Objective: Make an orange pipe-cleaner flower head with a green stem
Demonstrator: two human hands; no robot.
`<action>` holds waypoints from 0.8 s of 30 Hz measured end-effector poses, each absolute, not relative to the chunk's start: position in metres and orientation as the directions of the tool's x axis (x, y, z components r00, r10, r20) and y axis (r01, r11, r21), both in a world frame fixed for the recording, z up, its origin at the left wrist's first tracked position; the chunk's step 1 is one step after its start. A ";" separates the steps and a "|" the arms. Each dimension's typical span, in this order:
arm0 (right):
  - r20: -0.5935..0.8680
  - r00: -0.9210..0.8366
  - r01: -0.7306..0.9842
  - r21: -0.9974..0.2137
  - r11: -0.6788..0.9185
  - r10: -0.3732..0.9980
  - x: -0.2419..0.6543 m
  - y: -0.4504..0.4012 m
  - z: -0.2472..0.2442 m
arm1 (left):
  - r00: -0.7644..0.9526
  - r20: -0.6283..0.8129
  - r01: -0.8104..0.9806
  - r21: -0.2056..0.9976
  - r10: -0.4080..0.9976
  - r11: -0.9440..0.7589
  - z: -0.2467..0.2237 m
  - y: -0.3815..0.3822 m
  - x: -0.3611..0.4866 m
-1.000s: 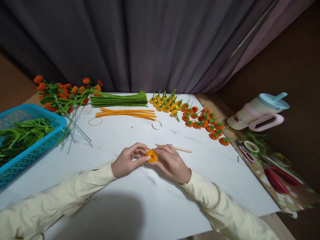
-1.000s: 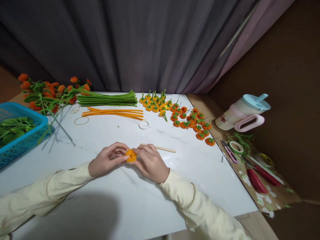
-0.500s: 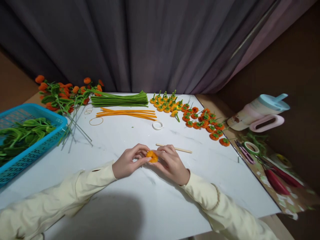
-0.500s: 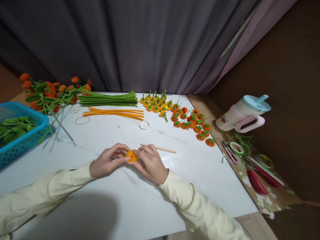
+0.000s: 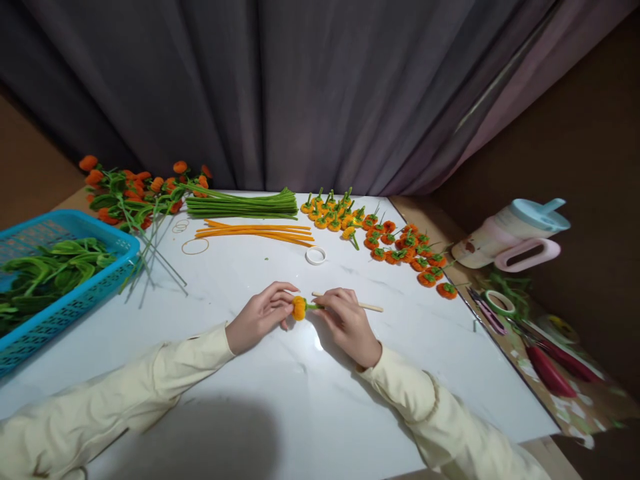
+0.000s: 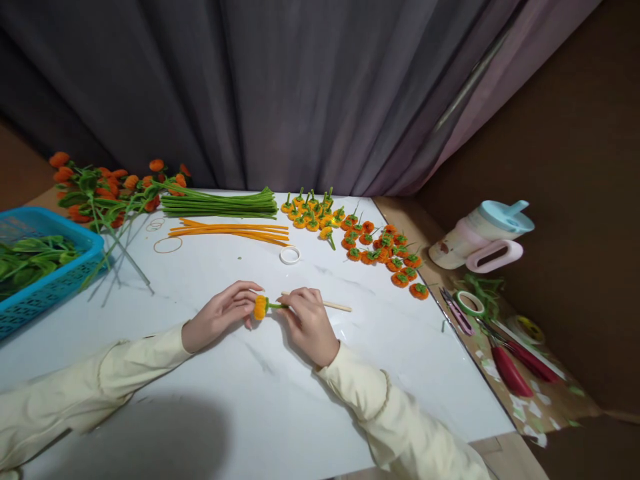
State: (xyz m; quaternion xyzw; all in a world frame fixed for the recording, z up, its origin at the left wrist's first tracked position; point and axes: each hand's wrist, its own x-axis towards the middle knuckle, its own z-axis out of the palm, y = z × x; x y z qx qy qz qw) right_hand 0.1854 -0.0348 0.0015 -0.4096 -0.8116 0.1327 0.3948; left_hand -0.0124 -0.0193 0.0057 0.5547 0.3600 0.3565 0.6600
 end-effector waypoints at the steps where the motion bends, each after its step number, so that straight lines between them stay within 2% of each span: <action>1: 0.543 -0.350 0.565 -0.527 0.635 0.763 0.185 -0.035 0.002 | 0.485 -0.084 -0.067 0.989 0.870 0.132 0.006 -0.019 -0.012; 10: 0.589 -0.420 0.594 -0.396 0.700 0.690 0.184 -0.039 0.004 | 0.551 -0.117 -0.033 0.986 0.826 0.161 0.005 -0.021 -0.011; 16: 0.601 -0.426 0.606 -0.366 0.706 0.677 0.184 -0.040 0.002 | 0.532 -0.147 -0.051 0.978 0.834 0.205 0.003 -0.020 -0.009; 24: 0.634 -0.461 0.528 -0.366 0.767 0.620 0.185 -0.041 0.006 | 0.581 -0.176 -0.069 0.962 0.794 0.264 0.011 -0.017 -0.012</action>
